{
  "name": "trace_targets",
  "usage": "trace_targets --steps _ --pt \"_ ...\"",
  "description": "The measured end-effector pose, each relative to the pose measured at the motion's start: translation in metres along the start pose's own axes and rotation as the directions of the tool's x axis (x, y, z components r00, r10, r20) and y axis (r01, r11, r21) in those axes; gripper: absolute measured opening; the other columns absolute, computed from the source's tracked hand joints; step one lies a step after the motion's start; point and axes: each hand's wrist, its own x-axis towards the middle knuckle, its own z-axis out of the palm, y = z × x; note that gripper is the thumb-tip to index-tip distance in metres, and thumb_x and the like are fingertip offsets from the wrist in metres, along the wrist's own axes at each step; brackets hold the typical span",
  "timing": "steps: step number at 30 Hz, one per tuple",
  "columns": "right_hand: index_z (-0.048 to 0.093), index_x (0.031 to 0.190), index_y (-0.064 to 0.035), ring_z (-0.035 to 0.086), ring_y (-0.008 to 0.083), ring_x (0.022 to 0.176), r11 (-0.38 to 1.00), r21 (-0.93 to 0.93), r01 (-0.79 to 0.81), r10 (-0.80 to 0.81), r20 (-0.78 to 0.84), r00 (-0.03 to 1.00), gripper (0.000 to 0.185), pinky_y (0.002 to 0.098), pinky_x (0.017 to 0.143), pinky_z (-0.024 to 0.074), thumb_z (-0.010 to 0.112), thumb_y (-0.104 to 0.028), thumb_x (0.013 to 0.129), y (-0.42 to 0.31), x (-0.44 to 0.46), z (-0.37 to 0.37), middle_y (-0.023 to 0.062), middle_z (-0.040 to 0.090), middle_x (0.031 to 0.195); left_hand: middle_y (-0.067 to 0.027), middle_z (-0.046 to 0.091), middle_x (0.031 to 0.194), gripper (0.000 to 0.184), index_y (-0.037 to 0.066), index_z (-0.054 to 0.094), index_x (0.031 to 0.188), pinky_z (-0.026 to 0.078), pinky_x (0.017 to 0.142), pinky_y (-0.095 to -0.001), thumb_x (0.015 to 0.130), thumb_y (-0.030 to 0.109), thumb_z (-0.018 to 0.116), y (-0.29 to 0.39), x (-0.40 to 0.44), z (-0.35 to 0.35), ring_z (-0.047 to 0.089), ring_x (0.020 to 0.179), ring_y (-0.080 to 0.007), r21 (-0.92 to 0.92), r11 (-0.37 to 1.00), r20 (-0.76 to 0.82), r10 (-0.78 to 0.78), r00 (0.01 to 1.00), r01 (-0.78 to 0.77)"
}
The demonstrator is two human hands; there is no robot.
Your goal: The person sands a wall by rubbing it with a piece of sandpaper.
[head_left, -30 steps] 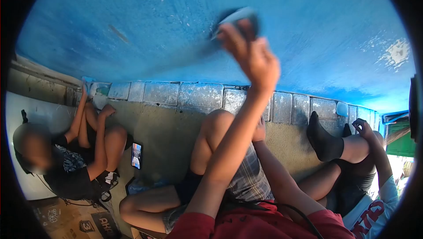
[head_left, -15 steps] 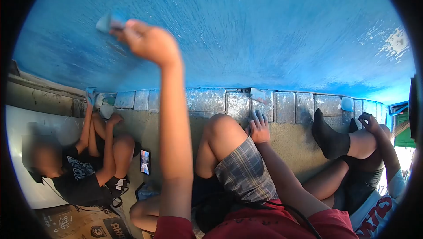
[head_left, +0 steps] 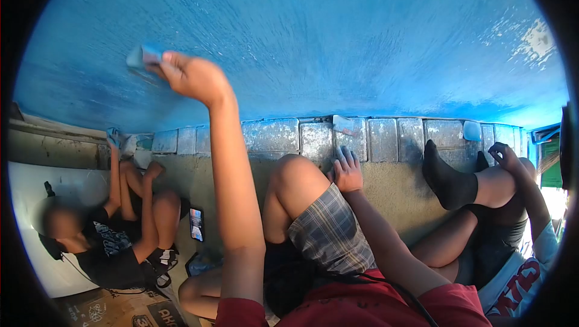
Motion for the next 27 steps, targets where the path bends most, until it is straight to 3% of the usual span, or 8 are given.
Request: trace_targets --steps 3,5,7,14,19,21,24,27 --pt "0.058 0.1 -0.0001 0.036 0.0408 0.135 1.0 0.0 -0.008 0.008 0.051 0.999 0.037 0.0548 0.11 0.0295 0.067 -0.027 0.075 0.001 0.0 0.0 0.0213 0.045 0.141 -0.0312 0.015 0.154 0.029 -0.002 0.056 0.121 0.007 0.117 -0.0561 0.099 0.012 0.044 0.055 -0.023 0.031 0.006 0.144 -0.0476 0.242 0.942 0.133 0.207 0.969 -0.234" --pt "0.058 0.1 0.0 0.036 0.0413 0.135 1.0 -0.009 -0.005 0.005 0.056 0.998 0.038 0.0552 0.11 0.0291 0.067 -0.027 0.075 0.002 0.0 0.0 0.0219 0.045 0.141 -0.0325 0.018 0.153 0.036 0.002 0.054 0.129 0.008 0.117 -0.0559 0.096 0.013 0.049 0.063 -0.072 0.047 0.009 0.144 -0.0467 0.102 0.81 0.316 0.524 0.791 -0.577" --pt "0.058 0.1 -0.0002 0.037 0.0415 0.135 0.999 -0.032 0.007 -0.005 0.064 0.998 0.038 0.0553 0.11 0.0289 0.067 -0.027 0.074 0.006 -0.003 0.006 0.0221 0.044 0.141 -0.0318 0.019 0.153 0.029 0.006 0.06 0.118 0.008 0.116 -0.0594 0.09 0.008 0.055 0.072 -0.134 0.042 0.009 0.142 -0.0518 0.083 0.816 0.598 0.418 0.683 -0.572" --pt "0.057 0.098 -0.0009 0.037 0.0404 0.135 1.0 -0.015 -0.007 0.007 0.025 1.0 0.037 0.0537 0.111 0.0288 0.068 -0.028 0.074 0.004 -0.002 0.004 0.0222 0.046 0.14 -0.0316 0.016 0.154 0.014 -0.006 0.053 0.09 0.007 0.118 -0.0533 0.094 0.004 0.043 -0.019 -0.067 -0.013 0.007 0.145 -0.0454 0.22 0.954 0.169 0.17 0.971 -0.205" --pt "0.057 0.099 -0.0015 0.037 0.0403 0.135 1.0 -0.008 -0.006 0.007 0.032 0.999 0.037 0.0546 0.111 0.0285 0.067 -0.027 0.075 0.001 0.001 -0.004 0.0214 0.045 0.141 -0.0315 0.015 0.154 0.041 -0.009 0.048 0.131 0.01 0.118 -0.0512 0.102 0.018 0.041 0.039 0.014 0.009 0.008 0.145 -0.0442 0.136 0.978 0.04 0.156 0.987 -0.16" --pt "0.056 0.1 -0.0017 0.037 0.0405 0.135 1.0 -0.009 0.001 -0.001 0.027 1.0 0.037 0.0553 0.11 0.0288 0.067 -0.027 0.075 0.002 -0.001 -0.001 0.0213 0.045 0.142 -0.0308 0.013 0.154 0.046 -0.006 0.038 0.142 0.012 0.118 -0.0506 0.103 0.02 0.038 0.05 -0.011 0.015 0.008 0.145 -0.0436 0.359 0.787 0.34 0.391 0.855 -0.502" --pt "0.056 0.099 -0.0024 0.037 0.0405 0.134 0.999 -0.032 0.005 -0.004 0.023 1.0 0.038 0.0548 0.11 0.0294 0.068 -0.028 0.074 0.002 -0.002 0.003 0.0213 0.045 0.142 -0.0308 0.014 0.154 0.042 -0.007 0.044 0.137 0.01 0.117 -0.0534 0.102 0.017 0.04 0.03 -0.07 0.009 0.007 0.144 -0.0456 0.246 0.867 0.393 0.32 0.862 -0.434" --pt "0.056 0.099 -0.0024 0.038 0.0402 0.134 0.999 -0.044 0.006 -0.005 0.025 1.0 0.037 0.0539 0.11 0.0298 0.067 -0.028 0.074 0.005 0.0 0.007 0.0214 0.045 0.141 -0.0316 0.011 0.154 0.044 -0.008 0.044 0.136 0.009 0.118 -0.0517 0.104 0.021 0.035 -0.001 -0.06 -0.006 0.006 0.144 -0.0465 0.126 0.99 0.111 0.041 0.993 -0.055"
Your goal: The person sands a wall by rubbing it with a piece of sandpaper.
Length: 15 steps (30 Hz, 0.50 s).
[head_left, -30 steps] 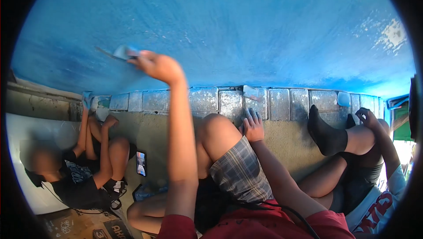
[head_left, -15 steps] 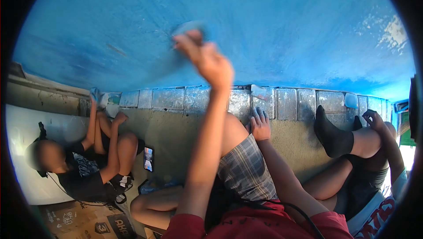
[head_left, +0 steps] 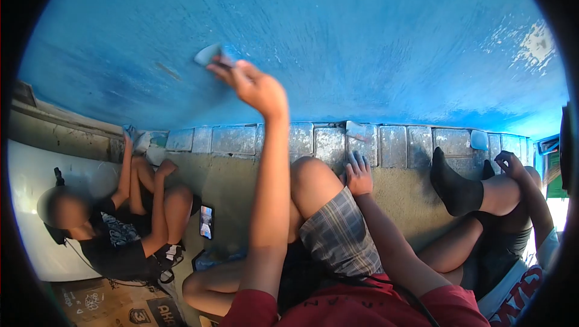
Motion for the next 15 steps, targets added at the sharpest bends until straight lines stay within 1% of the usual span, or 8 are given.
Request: trace_targets --steps 3,4,6,9,10,12,14,15 --pt "0.056 0.098 -0.0016 0.039 0.04 0.133 1.0 -0.004 -0.009 0.009 0.005 1.0 0.036 0.0528 0.11 0.0303 0.067 -0.027 0.075 0.0 0.001 -0.005 0.0217 0.046 0.141 -0.0325 0.011 0.154 0.045 -0.007 0.039 0.14 0.007 0.117 -0.0552 0.104 0.02 0.036 0.026 0.022 0.005 0.004 0.143 -0.0497 0.087 0.995 0.057 0.041 0.998 -0.046" --pt "0.056 0.098 -0.0014 0.039 0.04 0.133 1.0 -0.006 -0.008 0.008 0.015 1.0 0.036 0.0528 0.11 0.0304 0.067 -0.027 0.075 -0.002 -0.002 -0.005 0.0218 0.046 0.14 -0.0323 0.013 0.154 0.044 -0.006 0.04 0.14 0.007 0.116 -0.0569 0.103 0.018 0.038 0.034 0.013 0.004 0.005 0.143 -0.0505 0.092 0.986 0.105 0.132 0.986 -0.142" --pt "0.057 0.098 -0.001 0.04 0.0401 0.133 1.0 0.011 -0.005 0.005 -0.003 1.0 0.038 0.0537 0.109 0.0312 0.068 -0.027 0.073 -0.004 0.003 -0.003 0.0219 0.046 0.14 -0.032 0.017 0.153 0.043 -0.004 0.042 0.139 0.008 0.115 -0.0604 0.101 0.015 0.041 0.057 -0.007 0.029 0.007 0.142 -0.052 0.062 0.931 0.164 0.345 0.924 -0.359" --pt "0.057 0.099 -0.001 0.041 0.0407 0.132 0.999 0.032 0.004 -0.003 -0.034 0.999 0.039 0.0551 0.108 0.0323 0.069 -0.026 0.072 -0.002 0.001 -0.002 0.0217 0.048 0.138 -0.0321 0.021 0.152 0.042 -0.003 0.043 0.138 0.011 0.114 -0.0622 0.099 0.014 0.042 0.05 -0.02 0.049 0.008 0.14 -0.0564 0.146 0.918 0.016 0.371 0.929 -0.369" --pt "0.057 0.098 -0.0015 0.042 0.0408 0.131 1.0 -0.005 0.02 -0.02 -0.051 0.999 0.036 0.0548 0.107 0.0337 0.069 -0.024 0.072 -0.002 0.003 -0.002 0.0217 0.049 0.137 -0.0314 0.022 0.152 0.043 0.0 0.044 0.138 0.01 0.113 -0.0629 0.097 0.013 0.045 0.065 -0.014 0.063 0.008 0.139 -0.0573 0.103 0.903 0.036 0.415 0.909 -0.416" --pt "0.057 0.097 -0.0016 0.044 0.04 0.13 0.999 -0.035 0.016 -0.017 -0.015 1.0 0.03 0.0539 0.105 0.0358 0.065 -0.022 0.076 -0.002 0.0 -0.005 0.0209 0.051 0.135 -0.0299 0.024 0.152 0.046 0.006 0.048 0.138 0.009 0.113 -0.0644 0.093 0.009 0.05 0.097 -0.016 0.077 0.007 0.138 -0.0591 0.073 0.887 0.094 0.449 0.888 -0.456" --pt "0.058 0.107 -0.0003 0.046 0.0389 0.128 0.999 -0.035 0.042 -0.043 -0.038 0.998 0.03 0.0531 0.104 0.0368 0.057 -0.02 0.083 0.005 -0.006 0.009 0.02 0.053 0.133 -0.0245 0.03 0.151 0.04 0.008 0.055 0.127 0.012 0.113 -0.0652 0.087 0.007 0.057 0.13 -0.025 0.084 0.011 0.138 -0.0598 0.01 0.885 0.173 0.457 0.873 -0.465" --pt "0.057 0.118 0.0005 0.048 0.0382 0.126 0.999 -0.036 0.036 -0.035 0.035 0.999 0.036 0.0528 0.104 0.037 0.049 -0.018 0.088 0.012 -0.009 0.015 0.0192 0.055 0.131 -0.0225 0.031 0.151 0.037 0.008 0.057 0.124 0.015 0.112 -0.0651 0.087 0.007 0.058 0.133 -0.035 0.087 0.011 0.138 -0.0583 -0.038 0.88 0.226 0.468 0.854 -0.473"
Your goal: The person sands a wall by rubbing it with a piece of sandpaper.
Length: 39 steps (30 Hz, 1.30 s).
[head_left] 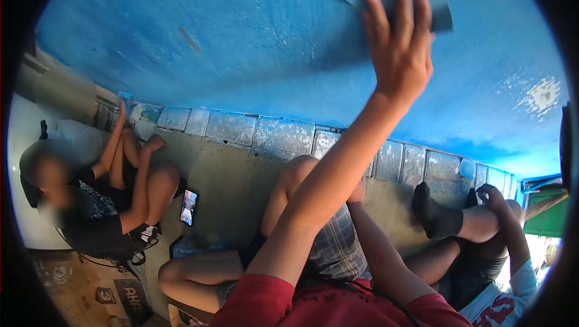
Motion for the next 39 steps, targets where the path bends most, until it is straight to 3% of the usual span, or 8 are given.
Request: trace_targets --steps 5,7,9,14,17,21,26,39 --pt "0.058 0.114 -0.0006 0.047 0.0379 0.128 0.998 -0.054 0.013 -0.017 -0.087 0.996 0.032 0.0535 0.105 0.0365 0.048 -0.017 0.089 0.001 0.001 0.002 0.0182 0.054 0.133 -0.0176 0.045 0.145 0.029 0.005 0.06 0.116 0.03 0.112 -0.0516 0.089 0.013 0.064 -0.02 -0.087 -0.046 0.034 0.138 -0.0395 -0.102 0.994 0.239 -0.022 0.971 0.048" --pt "0.058 0.106 -0.001 0.046 0.0379 0.129 0.998 -0.058 0.021 -0.026 -0.094 0.995 0.025 0.0534 0.105 0.0366 0.048 -0.016 0.089 0.002 0.004 0.005 0.0179 0.054 0.134 -0.016 0.052 0.136 0.021 0.004 0.061 0.11 0.035 0.109 -0.0455 0.096 0.019 0.056 -0.044 -0.121 -0.082 0.044 0.132 -0.0314 -0.514 0.574 0.37 -0.521 0.769 0.637" --pt "0.058 0.097 -0.0013 0.046 0.0369 0.129 0.999 -0.043 0.019 -0.024 -0.128 0.992 0.019 0.0521 0.106 0.0357 0.049 -0.016 0.088 0.001 0.004 0.002 0.0169 0.053 0.135 -0.0135 0.056 0.129 0.028 0.004 0.059 0.114 0.04 0.106 -0.0403 0.102 0.026 0.048 -0.063 -0.115 -0.15 0.05 0.125 -0.024 -0.634 -0.153 0.594 -0.724 0.351 0.758" --pt "0.062 0.091 -0.0014 0.054 0.0315 0.121 0.997 0.063 -0.052 0.059 -0.107 0.992 0.014 0.046 0.101 0.0407 0.054 -0.013 0.089 -0.016 0.015 -0.026 0.014 0.063 0.121 -0.0099 0.049 0.137 0.045 0.005 0.039 0.139 0.034 0.11 -0.0452 0.101 0.029 0.046 -0.062 -0.109 -0.279 0.046 0.128 -0.0253 -0.738 -0.324 0.586 -0.744 0.322 0.592" --pt "0.065 0.093 0.0016 0.061 0.0263 0.107 0.61 0.592 -0.527 0.537 0.181 0.824 0.018 0.0384 0.095 0.0451 0.051 -0.01 0.091 -0.032 0.044 -0.057 0.0151 0.067 0.11 -0.0107 0.047 0.14 0.046 0.006 0.039 0.14 0.031 0.112 -0.0469 0.1 0.028 0.047 -0.046 -0.125 -0.339 0.043 0.131 -0.0267 -0.666 -0.385 0.66 -0.704 0.264 0.638" --pt "0.063 0.11 0.0058 0.063 0.0227 0.102 0.458 0.869 -0.186 0.226 0.088 0.97 0.035 0.0342 0.092 0.0471 0.045 -0.021 0.097 -0.138 0.092 -0.153 0.0131 0.068 0.106 -0.0118 0.048 0.139 0.046 0.001 0.039 0.139 0.031 0.112 -0.0457 0.102 0.028 0.044 -0.039 -0.141 -0.392 0.044 0.131 -0.026 -0.593 -0.507 0.734 -0.661 0.16 0.625" --pt "0.063 0.111 0.0026 0.061 0.0223 0.103 -0.203 0.681 -0.704 -0.216 0.67 0.71 0.037 0.0332 0.094 0.0442 0.05 -0.029 0.096 -0.218 0.089 -0.162 0.0102 0.067 0.105 -0.0131 0.05 0.138 0.046 0.0 0.039 0.139 0.031 0.112 -0.0447 0.101 0.026 0.044 -0.05 -0.176 -0.408 0.045 0.13 -0.027 -0.62 -0.614 0.767 -0.605 0.212 0.489" --pt "0.062 0.104 -0.0039 0.059 0.0147 0.093 -0.393 0.689 -0.609 -0.049 0.646 0.762 0.022 0.0301 0.086 0.0454 0.057 -0.023 0.095 -0.231 0.065 -0.178 0.0038 0.064 0.098 -0.0101 0.055 0.132 0.047 -0.002 0.05 0.133 0.039 0.104 -0.037 0.101 0.033 0.049 -0.061 -0.169 -0.384 0.053 0.119 -0.0218 -0.417 -0.286 0.712 -0.692 0.115 0.863"
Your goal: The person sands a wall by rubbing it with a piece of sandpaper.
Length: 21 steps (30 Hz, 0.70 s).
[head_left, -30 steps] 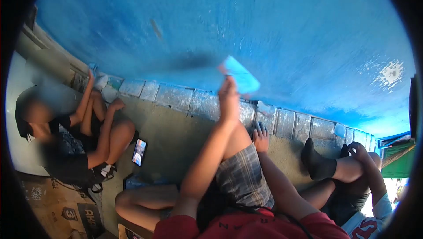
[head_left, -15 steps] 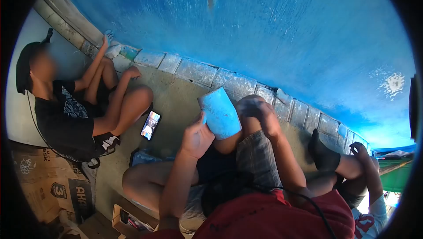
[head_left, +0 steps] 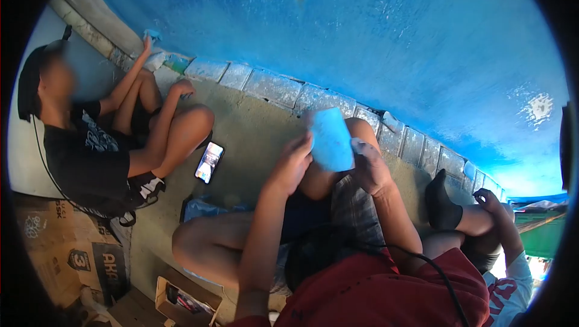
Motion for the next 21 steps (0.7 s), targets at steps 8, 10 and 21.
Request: trace_targets --steps 8,10,21 --pt "0.055 0.121 -0.0016 0.056 0.02 0.11 0.917 0.033 0.398 -0.397 -0.047 0.917 0.038 0.0385 0.1 0.0417 0.052 -0.03 0.096 -0.076 -0.017 -0.07 0.0075 0.06 0.116 -0.0204 0.036 0.15 0.072 0.016 0.046 0.143 0.031 0.107 -0.0513 0.09 0.065 0.045 -0.028 0.224 -0.058 0.038 0.132 -0.0373 0.869 0.308 -0.479 0.331 0.813 0.387" --pt "0.054 0.122 -0.001 0.056 0.0204 0.111 0.891 -0.013 0.454 -0.454 -0.032 0.89 0.039 0.0383 0.101 0.0402 0.051 -0.03 0.095 -0.097 -0.033 -0.09 0.008 0.06 0.118 -0.0201 0.027 0.154 0.079 0.019 0.041 0.146 0.023 0.109 -0.0557 0.086 0.07 0.046 -0.078 0.229 -0.091 0.028 0.137 -0.0412 0.894 -0.004 -0.429 0.279 0.859 0.447" --pt "0.058 0.112 -0.0042 0.059 0.0175 0.097 0.835 -0.069 0.545 -0.539 -0.301 0.787 0.028 0.0363 0.089 0.0457 0.045 -0.026 0.099 -0.115 -0.059 -0.138 0.0053 0.063 0.104 -0.0164 0.02 0.158 0.085 0.024 0.032 0.15 0.02 0.112 -0.054 0.081 0.065 0.06 -0.106 0.215 -0.108 0.023 0.143 -0.0373 0.872 -0.167 -0.411 0.262 0.873 0.46"
